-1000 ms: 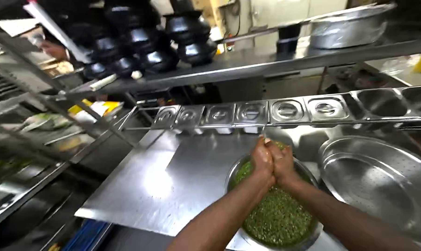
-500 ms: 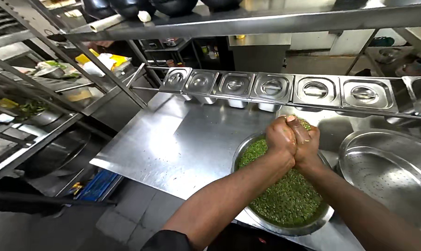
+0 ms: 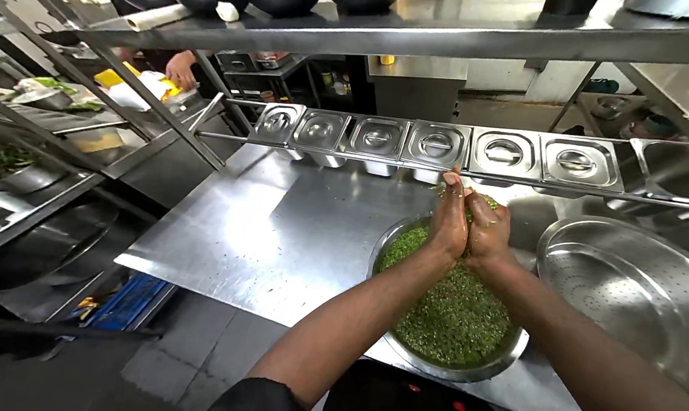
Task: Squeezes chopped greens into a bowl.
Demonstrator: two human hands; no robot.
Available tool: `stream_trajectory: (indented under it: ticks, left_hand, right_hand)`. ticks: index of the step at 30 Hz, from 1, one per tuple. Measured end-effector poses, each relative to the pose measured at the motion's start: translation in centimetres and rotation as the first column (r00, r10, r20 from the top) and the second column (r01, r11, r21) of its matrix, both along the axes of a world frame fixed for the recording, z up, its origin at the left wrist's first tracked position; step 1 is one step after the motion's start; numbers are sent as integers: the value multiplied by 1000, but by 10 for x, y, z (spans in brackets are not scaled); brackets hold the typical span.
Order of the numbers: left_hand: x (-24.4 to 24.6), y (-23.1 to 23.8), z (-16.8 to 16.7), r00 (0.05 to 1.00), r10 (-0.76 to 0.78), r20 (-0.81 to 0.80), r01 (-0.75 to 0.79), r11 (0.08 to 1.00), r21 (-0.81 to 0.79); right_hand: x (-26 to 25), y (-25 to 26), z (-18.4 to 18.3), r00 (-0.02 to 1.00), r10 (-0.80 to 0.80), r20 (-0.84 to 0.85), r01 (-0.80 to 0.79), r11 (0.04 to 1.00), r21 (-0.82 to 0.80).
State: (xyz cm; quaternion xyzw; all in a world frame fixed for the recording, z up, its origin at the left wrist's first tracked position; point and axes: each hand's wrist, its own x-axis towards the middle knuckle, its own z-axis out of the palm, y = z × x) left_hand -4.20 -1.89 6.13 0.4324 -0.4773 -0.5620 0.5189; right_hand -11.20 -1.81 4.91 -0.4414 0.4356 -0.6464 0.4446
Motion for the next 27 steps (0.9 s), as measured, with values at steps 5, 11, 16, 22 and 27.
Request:
stream_trajectory:
  ticks: [5,11,16,22,27]
  left_hand:
    - [-3,10,13,984,74,-164,-47,986,162]
    - [-13,19,39,982,186,-40,-175,965,194]
    - [-17,18,45,977,211,18,-210,951,226]
    - [-21,16,41,967,255,12,-254,958,131]
    - [-18,14,38,963,268,-14,-266,959,98]
  right_hand:
    - [4,2,17,997,45,61,-39,994,-98]
    - [-2,5,26,996,82,25,-74,972,-221]
    - [-2,5,31,998,39,42,-27,966,-258]
    - [-1,4,30,997,11,73,11,958,-288]
    - [3,3,28,998,-26,48,40,949,-312]
